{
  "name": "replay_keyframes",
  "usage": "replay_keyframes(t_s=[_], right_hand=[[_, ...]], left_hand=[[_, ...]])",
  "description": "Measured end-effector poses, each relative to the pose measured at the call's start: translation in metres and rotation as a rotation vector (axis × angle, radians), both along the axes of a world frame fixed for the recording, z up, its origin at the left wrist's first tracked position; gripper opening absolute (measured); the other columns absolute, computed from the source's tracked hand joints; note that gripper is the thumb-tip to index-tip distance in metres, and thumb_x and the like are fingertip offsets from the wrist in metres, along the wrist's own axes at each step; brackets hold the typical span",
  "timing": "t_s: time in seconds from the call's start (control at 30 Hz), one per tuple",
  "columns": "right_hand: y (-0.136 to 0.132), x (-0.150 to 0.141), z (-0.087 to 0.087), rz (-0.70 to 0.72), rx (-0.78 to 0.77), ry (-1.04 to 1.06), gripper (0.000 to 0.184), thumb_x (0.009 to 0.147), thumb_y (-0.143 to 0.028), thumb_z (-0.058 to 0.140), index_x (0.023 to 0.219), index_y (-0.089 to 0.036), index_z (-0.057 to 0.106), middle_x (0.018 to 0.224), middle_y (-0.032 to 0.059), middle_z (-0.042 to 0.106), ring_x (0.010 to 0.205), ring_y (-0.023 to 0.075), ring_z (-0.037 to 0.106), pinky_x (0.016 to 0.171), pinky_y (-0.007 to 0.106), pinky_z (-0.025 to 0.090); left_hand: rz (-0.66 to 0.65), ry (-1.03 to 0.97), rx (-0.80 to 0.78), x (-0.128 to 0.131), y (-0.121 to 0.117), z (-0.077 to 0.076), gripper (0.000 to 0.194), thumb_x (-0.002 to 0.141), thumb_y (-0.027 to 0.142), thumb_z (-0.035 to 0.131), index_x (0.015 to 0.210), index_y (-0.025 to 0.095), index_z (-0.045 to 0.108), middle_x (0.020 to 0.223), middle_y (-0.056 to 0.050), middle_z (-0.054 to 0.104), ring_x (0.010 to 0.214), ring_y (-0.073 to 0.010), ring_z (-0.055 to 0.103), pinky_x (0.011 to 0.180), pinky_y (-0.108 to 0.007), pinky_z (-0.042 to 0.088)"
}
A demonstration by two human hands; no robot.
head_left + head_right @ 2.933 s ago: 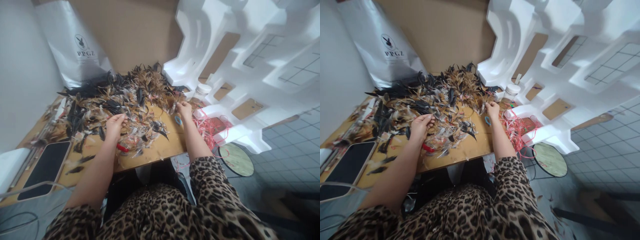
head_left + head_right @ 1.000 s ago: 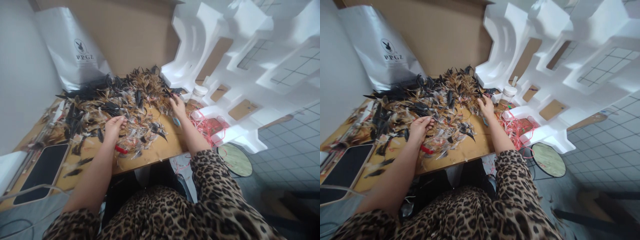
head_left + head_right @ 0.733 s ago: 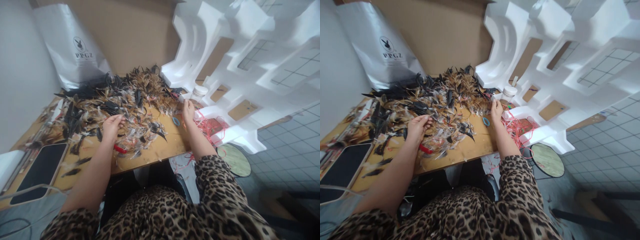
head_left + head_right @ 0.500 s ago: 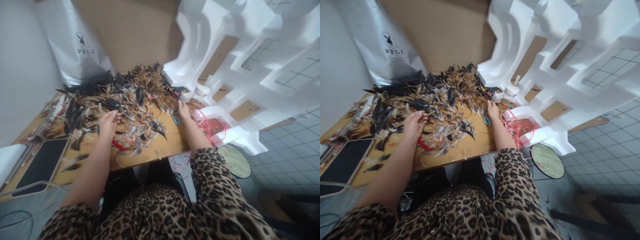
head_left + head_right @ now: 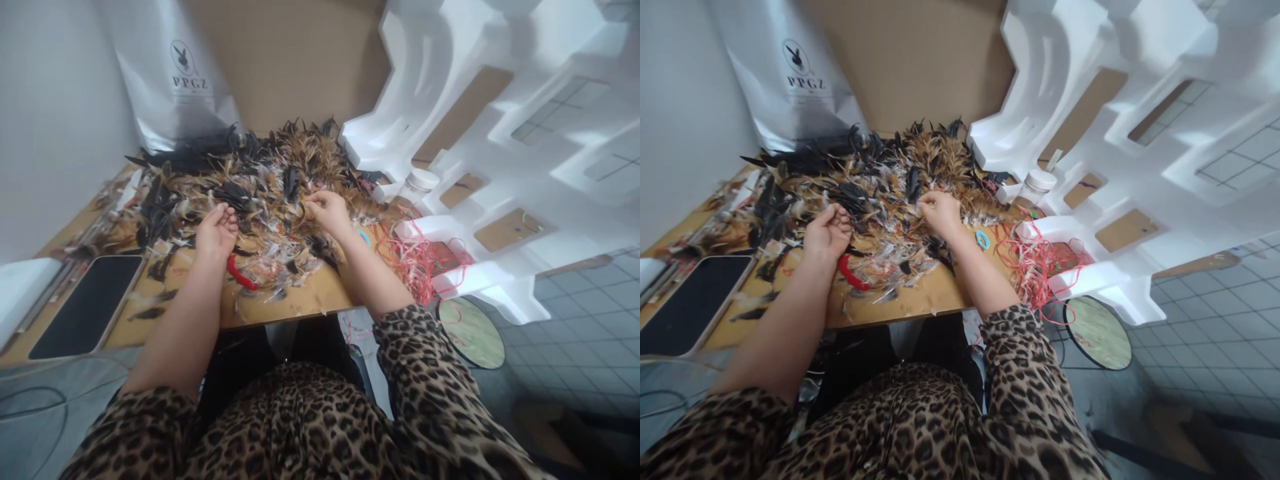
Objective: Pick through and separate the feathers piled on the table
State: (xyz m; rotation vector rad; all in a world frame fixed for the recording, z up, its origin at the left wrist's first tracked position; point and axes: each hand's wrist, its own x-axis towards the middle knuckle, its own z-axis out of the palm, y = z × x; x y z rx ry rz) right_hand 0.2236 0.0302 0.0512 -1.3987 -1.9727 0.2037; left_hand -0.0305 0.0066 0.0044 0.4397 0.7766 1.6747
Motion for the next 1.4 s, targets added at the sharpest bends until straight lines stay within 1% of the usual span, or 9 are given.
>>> replay_keyframes(t_s=[0.27,0.37,0.5,0.6,0.7,0.83,0.93,1.1,1.4], right_hand=[[0.002,-0.089,-0.013,0.159,-0.036,-0.310,0.024,0.081,-0.029,0.049,0.097,-0.025,0.066,0.102,0.0040,0.064,0.103,0.0237,0.053,0.090,0.039,0.038],[0.006,-0.106,-0.020,0.162,-0.008,-0.405,0.029,0.082,-0.028,0.049,0.107,-0.026,0.063,0.108,0.0071,0.060,0.109,0.0261,0.049,0.090,0.043,0.037],[0.016,-0.107,-0.028,0.121,-0.008,-0.427,0.025,0.084,-0.025,0.043,0.094,-0.020,0.066,0.102,0.0092,0.062,0.102,0.0248,0.054,0.089,0.042,0.037],[0.025,-0.095,-0.032,0.073,-0.089,-0.202,0.021,0.081,-0.027,0.048,0.082,-0.018,0.067,0.091,0.0063,0.066,0.088,0.0200,0.058,0.082,0.034,0.041],[0.031,-0.082,-0.037,0.083,-0.225,0.242,0.020,0.076,-0.032,0.056,0.074,-0.015,0.066,0.072,0.0015,0.064,0.069,0.0126,0.056,0.067,0.024,0.041],[0.028,-0.074,-0.041,0.116,-0.436,0.795,0.021,0.072,-0.034,0.061,0.069,-0.012,0.062,0.051,-0.0052,0.052,0.045,0.0041,0.040,0.047,0.017,0.032],[0.021,-0.074,-0.040,0.178,-0.619,1.015,0.020,0.068,-0.032,0.066,0.071,-0.014,0.060,0.051,-0.0056,0.055,0.040,0.0024,0.039,0.040,0.016,0.027],[0.017,-0.077,-0.037,0.288,-0.715,1.105,0.026,0.062,-0.034,0.073,0.071,-0.014,0.058,0.058,-0.0031,0.062,0.041,0.0025,0.045,0.037,0.014,0.028],[0.000,-0.091,-0.032,0.295,-0.647,1.019,0.025,0.062,-0.034,0.072,0.069,-0.014,0.058,0.046,-0.0078,0.049,0.041,0.0019,0.037,0.041,0.016,0.025]], left_hand=[[0.019,0.030,-0.029,0.002,-0.003,0.006,0.008,0.069,0.022,0.065,0.071,0.016,0.060,0.064,-0.001,0.059,0.051,-0.0051,0.049,0.043,-0.016,0.034],[0.012,0.021,-0.006,0.001,-0.003,0.005,0.009,0.068,0.022,0.066,0.072,0.016,0.060,0.064,-0.001,0.059,0.051,-0.0048,0.049,0.043,-0.016,0.034],[0.016,0.038,-0.008,0.001,-0.002,0.001,0.009,0.068,0.021,0.066,0.074,0.015,0.061,0.064,-0.001,0.061,0.050,-0.0049,0.050,0.042,-0.015,0.034],[-0.034,0.081,-0.028,0.004,-0.001,-0.002,0.013,0.065,0.017,0.068,0.076,0.013,0.063,0.063,-0.001,0.061,0.050,-0.0045,0.051,0.042,-0.014,0.034],[-0.105,0.171,-0.029,0.009,-0.002,-0.004,0.018,0.061,0.016,0.071,0.078,0.012,0.065,0.065,-0.002,0.063,0.049,-0.0043,0.052,0.042,-0.013,0.035],[-0.166,0.305,-0.009,0.016,-0.006,-0.004,0.022,0.059,0.017,0.073,0.079,0.011,0.066,0.069,-0.004,0.066,0.052,-0.0050,0.054,0.045,-0.014,0.039],[-0.196,0.388,0.003,0.019,-0.009,-0.003,0.024,0.058,0.020,0.075,0.080,0.011,0.067,0.072,-0.005,0.067,0.054,-0.0050,0.055,0.047,-0.014,0.040],[-0.185,0.482,0.025,0.022,-0.011,-0.004,0.026,0.058,0.023,0.075,0.080,0.012,0.068,0.073,-0.005,0.068,0.055,-0.0056,0.057,0.048,-0.014,0.041],[-0.205,0.477,0.010,0.029,-0.013,-0.002,0.028,0.058,0.023,0.075,0.082,0.010,0.066,0.072,-0.006,0.069,0.054,-0.0063,0.058,0.048,-0.014,0.042]])
